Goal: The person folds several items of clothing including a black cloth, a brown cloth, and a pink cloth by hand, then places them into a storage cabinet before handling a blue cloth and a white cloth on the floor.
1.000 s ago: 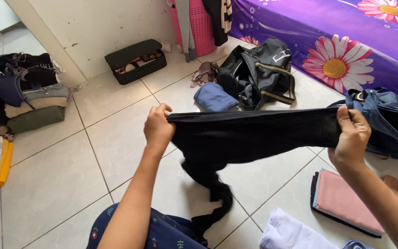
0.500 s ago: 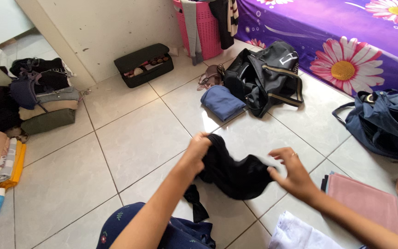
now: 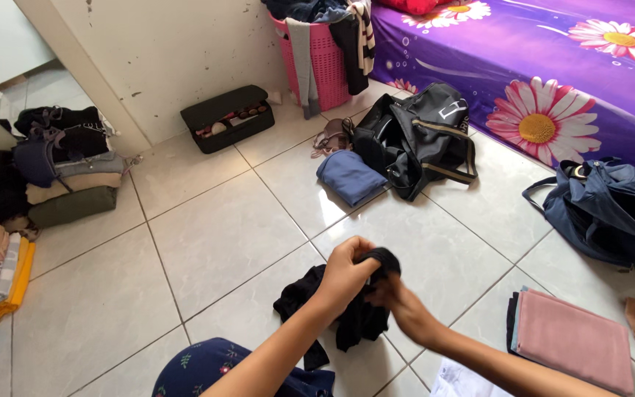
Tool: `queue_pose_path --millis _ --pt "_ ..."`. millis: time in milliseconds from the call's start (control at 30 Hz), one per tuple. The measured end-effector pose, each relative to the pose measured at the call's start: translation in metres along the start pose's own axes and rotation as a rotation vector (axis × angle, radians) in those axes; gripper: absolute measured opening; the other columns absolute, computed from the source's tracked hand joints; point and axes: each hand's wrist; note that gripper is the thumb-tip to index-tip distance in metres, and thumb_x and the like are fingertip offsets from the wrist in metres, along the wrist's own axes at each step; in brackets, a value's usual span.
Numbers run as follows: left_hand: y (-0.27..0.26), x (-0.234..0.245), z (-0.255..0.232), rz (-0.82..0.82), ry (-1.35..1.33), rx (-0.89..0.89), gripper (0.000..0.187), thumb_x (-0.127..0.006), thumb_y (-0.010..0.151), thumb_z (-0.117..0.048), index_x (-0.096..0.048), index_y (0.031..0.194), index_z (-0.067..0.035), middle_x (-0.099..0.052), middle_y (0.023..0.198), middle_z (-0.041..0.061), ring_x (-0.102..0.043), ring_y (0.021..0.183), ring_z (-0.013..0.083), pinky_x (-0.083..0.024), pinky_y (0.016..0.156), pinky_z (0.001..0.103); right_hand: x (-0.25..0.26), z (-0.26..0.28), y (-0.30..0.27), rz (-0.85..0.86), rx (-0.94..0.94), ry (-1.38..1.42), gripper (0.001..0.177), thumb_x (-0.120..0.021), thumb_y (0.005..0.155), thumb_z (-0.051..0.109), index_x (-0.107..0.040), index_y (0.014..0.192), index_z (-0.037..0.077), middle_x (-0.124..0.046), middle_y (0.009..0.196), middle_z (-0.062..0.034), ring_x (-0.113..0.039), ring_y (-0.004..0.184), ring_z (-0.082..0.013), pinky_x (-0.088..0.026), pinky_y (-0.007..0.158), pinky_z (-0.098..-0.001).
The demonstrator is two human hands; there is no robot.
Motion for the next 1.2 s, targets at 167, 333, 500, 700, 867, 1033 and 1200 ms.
queue_pose_path --millis 167,333,500,700,867,1033,1200 --pt "0.007 0.004 -0.013 -0.136 0.484 -0.313 0.016 -0.068 0.084 -0.017 -0.067 0.086 -0.001 -0.069 0.07 0.015 -0.069 0.062 0.0243 -0.052 0.059 0.036 0.016 -0.023 0.039 -0.12 0.231 0.049 0.037 -0.04 0.108 0.019 -0.035 0.14 0.001 -0.068 0.117 -0.0115 -0.071 0.106 -0.0217 -0.056 0.095 -0.0358" --pt "-0.006 -0.008 -0.024 -0.023 0.525 -0.299 0.024 -0.062 0.094 -0.027 -0.069 0.092 -0.004 -0.069 0.077 0.02 -0.07 0.072 0.0367 -0.052 0.061 0.041 0.03 -0.071 0.071 -0.269 0.15 0.116 0.042 -0.047 0.102 0.021 -0.034 0.14 0.008 -0.065 0.108 -0.012 -0.066 0.095 -0.0201 -0.055 0.084 -0.0376" --pt "-0.011 -0.009 -0.028 0.049 0.575 -0.327 0.023 -0.06 0.094 -0.026 -0.071 0.097 -0.006 -0.071 0.081 0.019 -0.069 0.075 0.0388 -0.052 0.064 0.043 0.044 -0.102 0.084 -0.227 -0.181 0.352 0.046 -0.04 0.109 0.039 -0.064 0.12 0.002 -0.068 0.113 -0.0132 -0.065 0.101 -0.0203 -0.053 0.089 -0.0386" --pt "0.005 0.001 -0.017 -0.021 0.59 -0.301 0.023 -0.061 0.092 -0.025 -0.071 0.094 -0.004 -0.071 0.083 0.021 -0.069 0.077 0.0399 -0.052 0.065 0.043 0.049 -0.078 0.093 -0.332 -0.302 0.565 0.045 -0.033 0.105 0.031 -0.06 0.131 0.007 -0.066 0.132 -0.0108 -0.063 0.12 -0.0261 -0.051 0.106 -0.0417" --pt "0.024 0.014 -0.007 -0.114 0.736 -0.139 0.025 -0.063 0.089 -0.024 -0.066 0.087 0.001 -0.069 0.079 0.024 -0.068 0.071 0.0401 -0.051 0.065 0.044 0.045 -0.059 0.081 -0.375 -0.218 0.529 0.047 -0.029 0.105 0.029 -0.059 0.132 0.005 -0.065 0.135 -0.0113 -0.063 0.122 -0.0279 -0.051 0.107 -0.0433" --pt "0.009 0.006 -0.019 -0.045 0.672 -0.051 0.02 -0.064 0.079 -0.022 -0.067 0.082 -0.002 -0.069 0.071 0.019 -0.068 0.063 0.0352 -0.051 0.061 0.043 0.05 -0.047 0.066 -0.461 -0.224 0.499 0.046 -0.03 0.104 0.027 -0.061 0.125 0.0 -0.065 0.13 -0.0154 -0.061 0.121 -0.0282 -0.051 0.108 -0.0428" --pt "0.004 -0.004 -0.026 -0.006 0.757 -0.079 0.017 -0.067 0.073 -0.016 -0.064 0.08 0.0 -0.067 0.07 0.019 -0.066 0.065 0.0355 -0.051 0.061 0.043 0.052 -0.031 0.052 -0.55 -0.376 0.575 0.046 -0.025 0.103 0.022 -0.063 0.116 0.0 -0.068 0.123 -0.0177 -0.065 0.114 -0.0288 -0.053 0.102 -0.0439"
Point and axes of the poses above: each hand's wrist, its own y-axis towards the middle knuckle, its own x-axis out of the back of the hand, z = x × y
